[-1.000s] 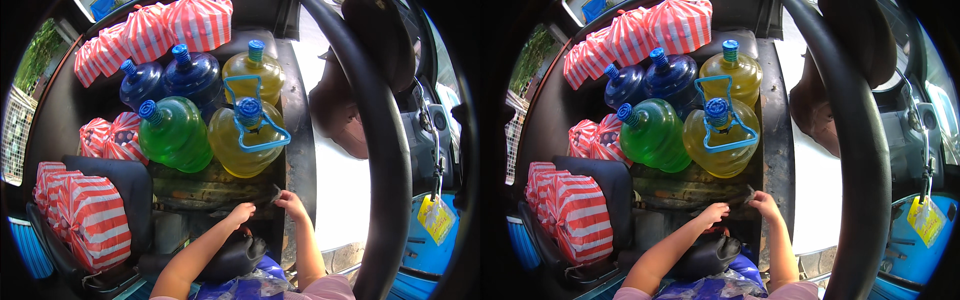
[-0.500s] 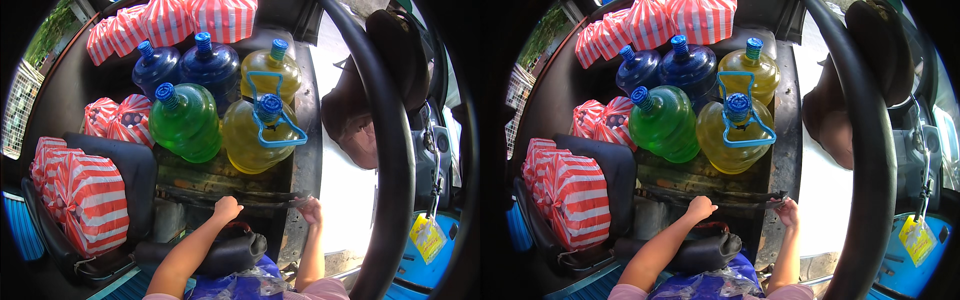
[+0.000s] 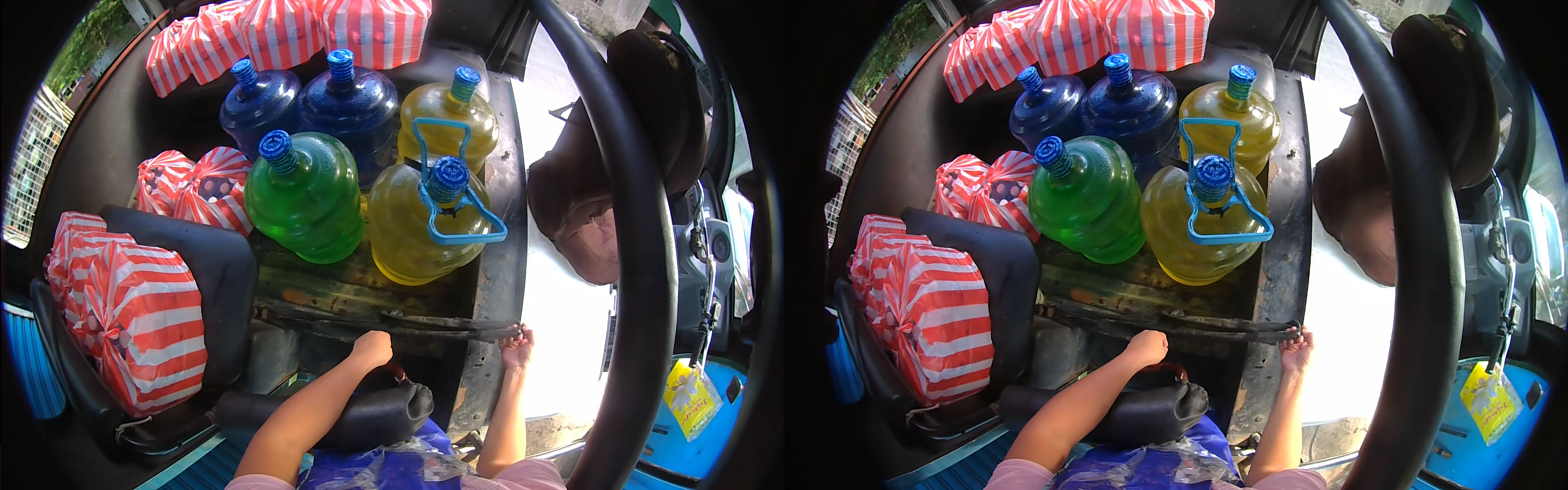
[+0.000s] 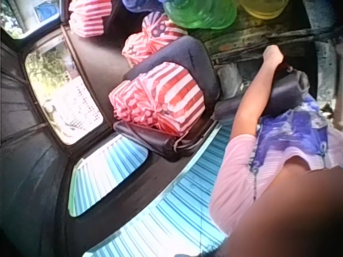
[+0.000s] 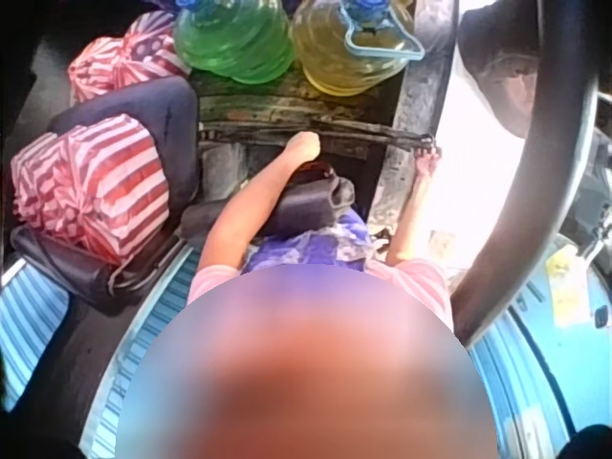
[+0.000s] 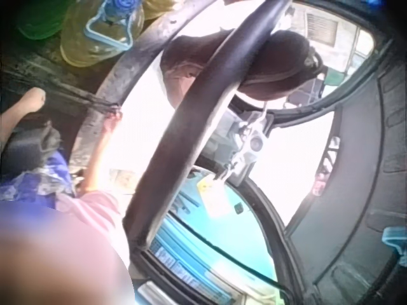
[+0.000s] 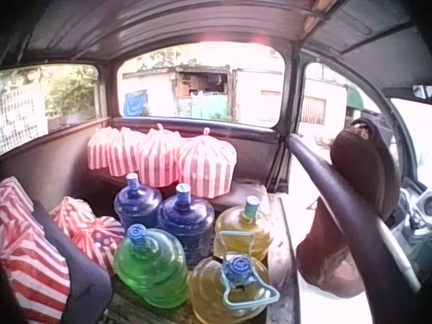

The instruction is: The person repeatedly carries large water containers from a storage room into a three-wheeled vehicle and places them on the back seat. The person uses a blue plastic bottle lifter to grip and transport the containers.

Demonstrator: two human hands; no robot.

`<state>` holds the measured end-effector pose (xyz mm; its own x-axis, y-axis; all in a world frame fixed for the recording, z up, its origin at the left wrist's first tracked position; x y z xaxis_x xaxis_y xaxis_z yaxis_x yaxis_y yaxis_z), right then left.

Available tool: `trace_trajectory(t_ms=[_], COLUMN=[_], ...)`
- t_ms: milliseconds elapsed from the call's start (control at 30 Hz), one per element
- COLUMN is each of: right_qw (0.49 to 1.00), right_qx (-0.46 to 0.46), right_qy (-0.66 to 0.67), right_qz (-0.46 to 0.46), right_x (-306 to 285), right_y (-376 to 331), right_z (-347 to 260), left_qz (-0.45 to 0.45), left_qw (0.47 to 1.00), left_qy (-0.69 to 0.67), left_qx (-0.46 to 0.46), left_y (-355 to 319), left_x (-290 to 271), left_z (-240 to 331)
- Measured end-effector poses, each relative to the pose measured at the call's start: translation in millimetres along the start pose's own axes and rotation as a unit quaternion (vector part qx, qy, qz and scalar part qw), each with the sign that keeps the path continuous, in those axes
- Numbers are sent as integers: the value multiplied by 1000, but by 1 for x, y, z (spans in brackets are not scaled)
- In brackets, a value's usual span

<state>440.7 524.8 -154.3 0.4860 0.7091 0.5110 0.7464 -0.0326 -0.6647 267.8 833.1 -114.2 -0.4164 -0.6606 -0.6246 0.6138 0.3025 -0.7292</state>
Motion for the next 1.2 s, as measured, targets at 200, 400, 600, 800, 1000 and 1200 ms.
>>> trace_trajectory(t_ms=[200,400,600,800,1000,1200], right_qw=[997,995,999,995,979,923], right_qx=[-6,-15,-51,-62,-159,-214], right_qy=[-56,-70,11,30,-125,-316], right_qz=[-43,-63,14,65,31,-43], right_x=[24,22,1,-8,20,55], right_y=[-9,-14,-3,-3,-19,-44], right_z=[4,-23,-15,-13,-11,-24], left_qz=[147,178,209,244,160,94], left_qw=[984,979,975,968,981,947], left_qy=[-59,-47,-28,-30,84,81], left_qx=[77,90,64,46,71,295], left_y=[-7,-9,1,16,9,13], left_x=[-15,-24,-35,-44,-61,-38], left_z=[-2,4,-13,-34,-21,48])
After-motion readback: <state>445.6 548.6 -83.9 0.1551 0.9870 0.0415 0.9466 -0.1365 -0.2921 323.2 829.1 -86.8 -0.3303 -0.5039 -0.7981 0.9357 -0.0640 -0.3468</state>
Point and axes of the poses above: each hand's wrist, its own y-axis towards the middle knuckle, its own x-axis out of the palm, z = x × y, the point moved 1 cm from there along y, towards the middle knuckle, and after that the axes turned 4 degrees about -x, right-handed, at the moved point
